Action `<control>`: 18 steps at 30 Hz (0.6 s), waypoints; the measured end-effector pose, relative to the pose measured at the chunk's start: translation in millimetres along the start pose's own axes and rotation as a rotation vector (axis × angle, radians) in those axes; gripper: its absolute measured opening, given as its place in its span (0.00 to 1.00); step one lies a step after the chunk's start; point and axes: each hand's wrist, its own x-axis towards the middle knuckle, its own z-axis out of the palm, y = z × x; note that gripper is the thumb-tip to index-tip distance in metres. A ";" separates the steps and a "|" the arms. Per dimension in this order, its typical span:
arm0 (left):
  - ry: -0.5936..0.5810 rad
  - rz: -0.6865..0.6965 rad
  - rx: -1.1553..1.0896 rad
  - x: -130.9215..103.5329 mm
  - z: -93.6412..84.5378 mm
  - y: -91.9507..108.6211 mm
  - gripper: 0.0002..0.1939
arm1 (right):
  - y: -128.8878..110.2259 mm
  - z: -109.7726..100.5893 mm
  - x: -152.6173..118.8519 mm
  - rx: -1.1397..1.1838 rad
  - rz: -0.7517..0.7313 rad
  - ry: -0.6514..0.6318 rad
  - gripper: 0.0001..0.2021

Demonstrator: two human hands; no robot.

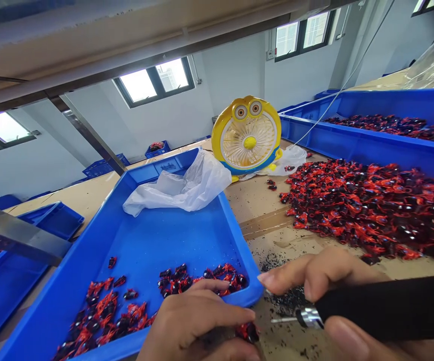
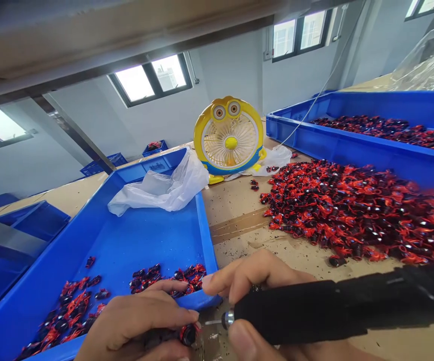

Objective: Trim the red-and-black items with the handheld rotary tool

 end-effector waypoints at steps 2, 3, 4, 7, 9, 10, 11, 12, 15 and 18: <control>-0.004 0.009 0.000 -0.3 -0.8 -1.1 0.12 | -0.8 -1.0 2.1 0.019 -0.005 0.020 0.14; -0.005 0.012 0.000 -0.1 -1.1 -1.1 0.12 | -1.3 -1.0 2.8 0.024 -0.006 0.024 0.15; -0.006 0.013 -0.002 0.2 -1.4 -0.7 0.12 | -1.7 -0.6 3.3 0.027 -0.008 0.024 0.14; 0.002 -0.013 -0.003 1.3 -1.7 2.7 0.13 | -1.8 1.5 4.7 0.048 -0.032 0.013 0.11; 0.009 -0.074 -0.013 0.8 -1.7 5.4 0.12 | -0.8 1.1 6.8 0.057 -0.030 -0.007 0.09; 0.007 -0.113 -0.021 -0.1 -1.7 6.2 0.11 | 0.0 0.0 8.3 0.054 -0.017 -0.013 0.09; 0.001 -0.150 -0.033 -1.5 -1.6 6.4 0.10 | 1.0 -1.9 9.9 0.051 0.003 -0.017 0.09; -0.008 -0.178 -0.046 -3.3 -1.5 6.0 0.10 | 2.0 -4.2 11.6 0.053 0.029 -0.017 0.10; -0.034 -0.208 -0.092 -9.0 -0.5 1.4 0.11 | 4.9 -11.5 15.9 0.109 0.072 -0.049 0.09; -0.050 -0.215 -0.125 -12.0 1.7 -3.4 0.12 | 6.1 -15.1 17.8 0.139 0.036 -0.065 0.07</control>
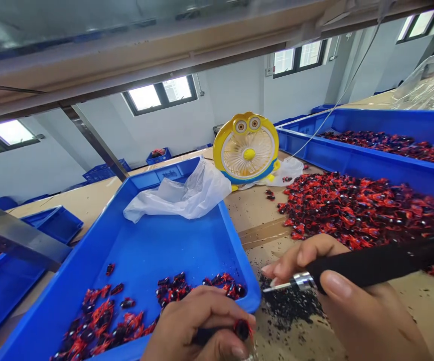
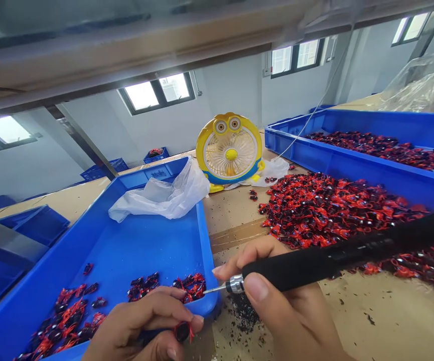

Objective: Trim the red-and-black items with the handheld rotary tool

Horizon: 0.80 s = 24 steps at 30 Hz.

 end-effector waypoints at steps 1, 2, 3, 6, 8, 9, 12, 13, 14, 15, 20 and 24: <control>-0.005 -0.003 -0.006 0.1 0.7 -0.7 0.12 | -0.1 0.1 0.1 -0.006 -0.013 0.004 0.07; -0.006 -0.003 -0.009 0.5 1.5 -0.7 0.11 | -0.3 0.7 0.1 -0.013 -0.022 0.010 0.06; -0.003 -0.003 -0.010 1.1 2.2 -0.1 0.10 | -0.4 1.7 0.0 -0.019 -0.028 0.012 0.06; 0.007 -0.011 -0.009 2.9 3.8 3.2 0.09 | -0.2 5.1 -0.8 -0.033 -0.046 0.014 0.06; 0.013 -0.011 -0.010 3.9 4.3 5.2 0.10 | 0.5 6.7 -1.5 -0.040 -0.059 0.005 0.07; 0.015 -0.007 -0.011 4.2 4.4 5.9 0.10 | 0.9 7.1 -2.0 -0.041 -0.062 -0.007 0.07; 0.027 0.010 -0.011 4.6 5.0 6.2 0.11 | 2.2 7.0 -3.5 -0.049 -0.071 -0.026 0.06; 0.033 0.007 -0.013 4.4 5.3 5.8 0.12 | 2.6 6.7 -4.1 -0.058 -0.072 -0.020 0.06; 0.036 0.002 -0.015 4.1 5.8 5.2 0.12 | 3.0 6.4 -4.5 -0.068 -0.075 -0.009 0.06; 0.037 -0.004 -0.017 3.7 6.2 4.4 0.12 | 3.2 5.9 -4.8 -0.082 -0.074 -0.001 0.06; 0.060 0.004 -0.005 0.9 7.5 -0.6 0.09 | 3.0 5.6 -4.3 -0.141 -0.104 -0.019 0.07; 0.070 0.072 0.049 2.3 7.4 -1.3 0.10 | 2.7 9.9 -4.5 -0.163 -0.117 -0.018 0.07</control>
